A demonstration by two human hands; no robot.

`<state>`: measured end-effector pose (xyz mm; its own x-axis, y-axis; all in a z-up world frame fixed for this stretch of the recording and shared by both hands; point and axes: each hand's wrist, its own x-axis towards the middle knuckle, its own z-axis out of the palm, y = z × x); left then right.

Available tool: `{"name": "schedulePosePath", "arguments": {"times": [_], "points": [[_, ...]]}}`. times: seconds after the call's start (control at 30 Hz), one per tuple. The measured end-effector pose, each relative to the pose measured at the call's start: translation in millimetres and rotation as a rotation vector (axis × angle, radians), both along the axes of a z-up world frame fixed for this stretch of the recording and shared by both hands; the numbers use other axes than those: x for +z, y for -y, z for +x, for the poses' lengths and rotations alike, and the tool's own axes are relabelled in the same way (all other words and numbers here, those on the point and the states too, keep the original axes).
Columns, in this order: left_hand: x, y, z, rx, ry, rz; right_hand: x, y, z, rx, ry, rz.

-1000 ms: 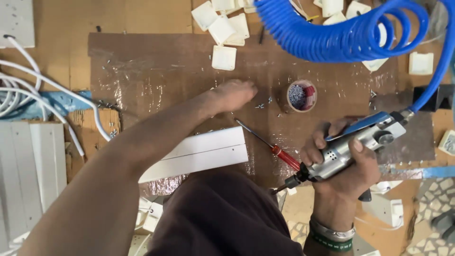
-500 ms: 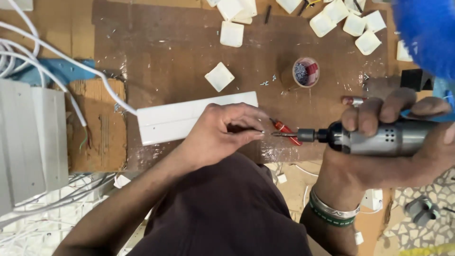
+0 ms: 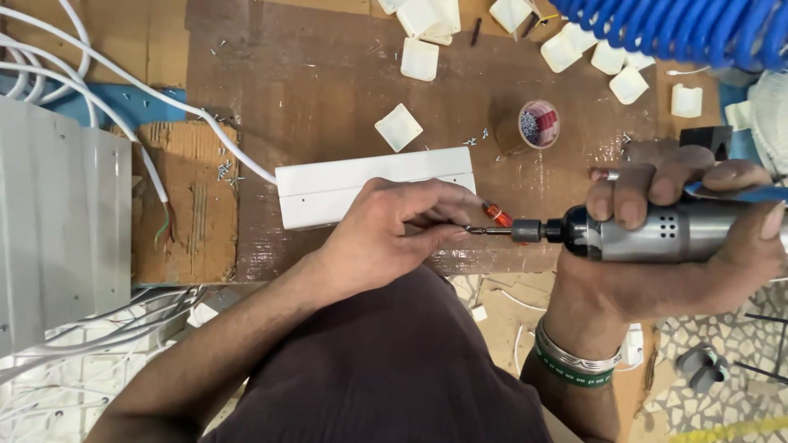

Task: The person assembles white metal electrical enclosure boxes at a workbench. They hammer components into a box, drive screws with a red-handled screwdriver, use a pneumatic screwdriver to fasten screws, fit a cover plate onto a box, and place finished boxes onto a stack of completed enclosures.

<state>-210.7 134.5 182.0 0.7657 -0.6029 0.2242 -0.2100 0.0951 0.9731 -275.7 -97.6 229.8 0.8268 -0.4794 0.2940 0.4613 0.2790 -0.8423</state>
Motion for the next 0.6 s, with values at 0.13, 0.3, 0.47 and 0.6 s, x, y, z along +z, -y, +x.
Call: {"name": "schedulePosePath", "arguments": {"times": [0.13,0.3,0.47,0.6], "points": [[1.1,-9.4,4.2,-0.004,0.006,0.001,2.0,-9.9,0.9,-0.028,0.037,-0.042],[1.1,-16.3,9.2,-0.037,0.003,-0.053,5.9,-15.7,4.6,-0.050,0.047,-0.102],[-3.0,-17.3,10.7,-0.050,0.000,-0.062,2.9,-11.0,10.3,-0.041,0.053,-0.143],[-4.4,-17.9,14.0,-0.060,0.032,-0.050,-1.5,-5.0,13.3,-0.039,0.043,-0.146]]}}
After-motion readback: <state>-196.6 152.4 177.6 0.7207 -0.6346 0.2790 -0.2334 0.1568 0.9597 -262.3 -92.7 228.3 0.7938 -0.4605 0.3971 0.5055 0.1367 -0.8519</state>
